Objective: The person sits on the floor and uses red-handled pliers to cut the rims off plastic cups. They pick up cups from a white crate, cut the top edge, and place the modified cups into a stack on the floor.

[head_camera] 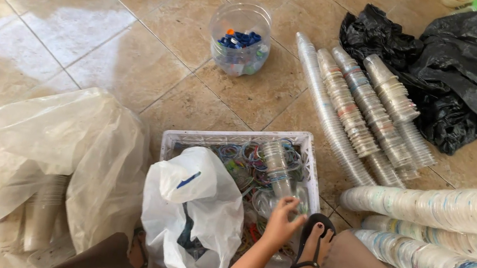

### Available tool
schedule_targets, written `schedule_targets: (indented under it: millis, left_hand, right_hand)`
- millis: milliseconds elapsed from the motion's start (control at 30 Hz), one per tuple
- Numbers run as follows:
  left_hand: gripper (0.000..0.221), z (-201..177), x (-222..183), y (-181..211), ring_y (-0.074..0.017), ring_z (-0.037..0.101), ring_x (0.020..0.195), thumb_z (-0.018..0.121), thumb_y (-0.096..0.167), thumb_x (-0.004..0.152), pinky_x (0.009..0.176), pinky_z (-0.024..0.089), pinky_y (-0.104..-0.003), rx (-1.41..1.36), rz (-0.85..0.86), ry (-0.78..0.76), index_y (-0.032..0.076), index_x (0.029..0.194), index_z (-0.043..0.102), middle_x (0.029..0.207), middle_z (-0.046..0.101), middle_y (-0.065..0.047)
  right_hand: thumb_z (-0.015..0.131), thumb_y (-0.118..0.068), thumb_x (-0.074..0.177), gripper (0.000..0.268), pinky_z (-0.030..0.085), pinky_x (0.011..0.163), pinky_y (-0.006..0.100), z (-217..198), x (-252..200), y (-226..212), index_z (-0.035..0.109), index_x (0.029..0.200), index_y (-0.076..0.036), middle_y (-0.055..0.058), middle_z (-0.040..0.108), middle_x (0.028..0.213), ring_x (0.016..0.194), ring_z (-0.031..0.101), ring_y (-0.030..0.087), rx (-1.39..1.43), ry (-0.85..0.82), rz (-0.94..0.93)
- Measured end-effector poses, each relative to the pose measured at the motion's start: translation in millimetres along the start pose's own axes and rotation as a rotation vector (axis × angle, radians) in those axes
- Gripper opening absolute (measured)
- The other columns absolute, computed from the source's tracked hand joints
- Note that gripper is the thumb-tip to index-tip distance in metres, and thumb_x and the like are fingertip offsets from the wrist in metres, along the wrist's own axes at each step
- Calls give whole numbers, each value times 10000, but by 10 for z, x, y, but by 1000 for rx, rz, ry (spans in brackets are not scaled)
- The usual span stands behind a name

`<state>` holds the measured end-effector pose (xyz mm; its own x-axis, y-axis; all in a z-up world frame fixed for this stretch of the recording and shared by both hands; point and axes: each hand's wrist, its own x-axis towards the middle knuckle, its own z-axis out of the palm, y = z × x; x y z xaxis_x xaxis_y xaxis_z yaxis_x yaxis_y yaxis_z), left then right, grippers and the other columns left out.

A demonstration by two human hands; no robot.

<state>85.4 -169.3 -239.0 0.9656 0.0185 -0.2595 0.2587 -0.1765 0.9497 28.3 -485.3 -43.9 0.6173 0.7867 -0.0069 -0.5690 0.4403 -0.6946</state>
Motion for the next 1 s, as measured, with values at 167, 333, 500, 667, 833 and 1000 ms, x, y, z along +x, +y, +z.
schedule_targets:
  millis: [167, 333, 500, 667, 833, 1000]
  left_hand:
    - [645, -474, -442, 617, -211, 571, 1064, 737, 314, 885, 928, 507, -330, -192, 125, -212, -41, 1395, 568, 1417, 495, -100]
    - [475, -1119, -993, 1396, -147, 524, 1169, 648, 162, 978, 972, 483, -248, -557, 150, -532, 13, 1422, 570, 1416, 451, -55]
    - [603, -1868, -1560, 2123, -193, 481, 1253, 611, 342, 981, 999, 445, -321, -545, 212, -676, 16, 1475, 501, 1525, 362, -102]
    - [525, -2167, -1691, 2097, -232, 481, 1247, 605, 251, 1014, 1055, 454, -400, -724, 304, -657, -20, 1455, 516, 1536, 357, -126]
    - [685, -2271, -1583, 1674, -191, 497, 1154, 520, 432, 969, 990, 401, -380, -1191, 244, -502, -37, 1468, 526, 1210, 601, -99]
    - [446, -2328, -1344, 1582, -161, 571, 1044, 570, 207, 994, 896, 450, -327, -873, 342, -150, -20, 1377, 594, 1205, 650, -101]
  right_hand:
    - [559, 9, 928, 422, 447, 455, 423, 842, 536, -204, 560, 1320, 165, 203, 616, 624, 517, 519, 257, -218, 192, -151]
    - [514, -31, 980, 277, 317, 385, 279, 1134, 792, -287, 647, 1214, 34, 18, 483, 595, 414, 374, 64, -372, 584, -399]
    - [677, -74, 842, 329, 337, 429, 333, 1707, 1545, -556, 800, 1129, 28, 104, 617, 648, 432, 456, 205, -1058, 792, 61]
    - [873, -171, 751, 405, 173, 428, 312, 1858, 2330, -526, 866, 1113, 9, 117, 500, 471, 382, 312, 172, -1119, 694, 476]
    - [780, -4, 868, 127, 200, 380, 278, 1828, 2709, -206, 708, 931, 79, 112, 492, 588, 407, 275, 130, -807, 576, 410]
    - [811, 36, 806, 168, 253, 352, 238, 1632, 2865, 123, 749, 957, 78, 117, 560, 638, 391, 333, 98, -806, 568, 235]
